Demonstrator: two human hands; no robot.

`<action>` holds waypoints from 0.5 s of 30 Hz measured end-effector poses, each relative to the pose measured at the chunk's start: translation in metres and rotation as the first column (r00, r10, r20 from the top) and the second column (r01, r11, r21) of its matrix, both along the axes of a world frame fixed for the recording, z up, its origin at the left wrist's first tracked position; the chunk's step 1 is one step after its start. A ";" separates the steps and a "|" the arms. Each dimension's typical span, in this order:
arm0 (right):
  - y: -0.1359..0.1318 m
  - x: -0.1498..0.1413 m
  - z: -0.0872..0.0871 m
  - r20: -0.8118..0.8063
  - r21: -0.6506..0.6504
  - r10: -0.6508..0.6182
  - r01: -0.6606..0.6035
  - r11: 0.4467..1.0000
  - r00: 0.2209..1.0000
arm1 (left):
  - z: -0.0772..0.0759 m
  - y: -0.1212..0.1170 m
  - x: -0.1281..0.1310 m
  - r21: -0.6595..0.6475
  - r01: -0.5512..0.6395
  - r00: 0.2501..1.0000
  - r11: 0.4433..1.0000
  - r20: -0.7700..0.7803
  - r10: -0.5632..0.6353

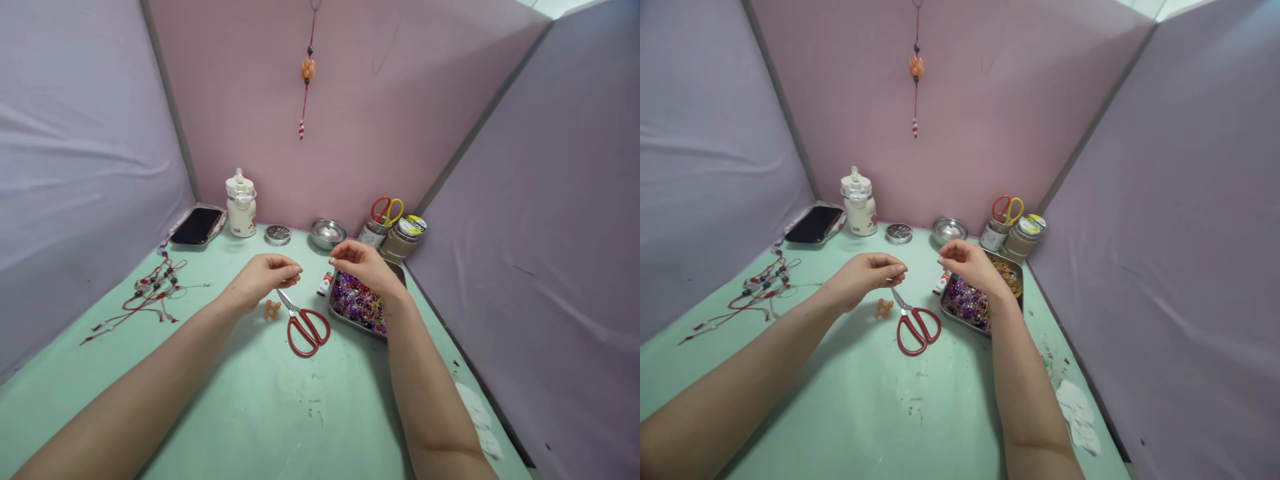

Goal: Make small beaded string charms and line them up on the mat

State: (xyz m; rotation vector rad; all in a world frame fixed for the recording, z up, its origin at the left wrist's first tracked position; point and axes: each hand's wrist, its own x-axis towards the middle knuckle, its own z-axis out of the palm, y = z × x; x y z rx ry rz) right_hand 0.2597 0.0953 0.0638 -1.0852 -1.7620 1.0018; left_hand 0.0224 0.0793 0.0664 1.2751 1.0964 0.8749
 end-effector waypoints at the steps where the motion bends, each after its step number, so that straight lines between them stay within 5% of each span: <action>1: -0.001 -0.005 0.000 -0.070 -0.015 0.026 -0.027 1.000 0.997 | 0.000 -0.001 0.000 -0.001 0.030 0.999 1.000 -0.013 -0.030; 6: -0.001 -0.019 -0.007 -0.202 -0.057 0.038 -0.050 0.997 0.979 | 0.000 -0.003 0.000 0.005 0.133 0.989 0.991 -0.070 -0.133; 15: 0.003 -0.028 -0.015 -0.365 -0.139 0.056 -0.114 0.984 0.929 | -0.003 -0.004 0.001 -0.010 0.149 0.983 0.989 -0.111 -0.149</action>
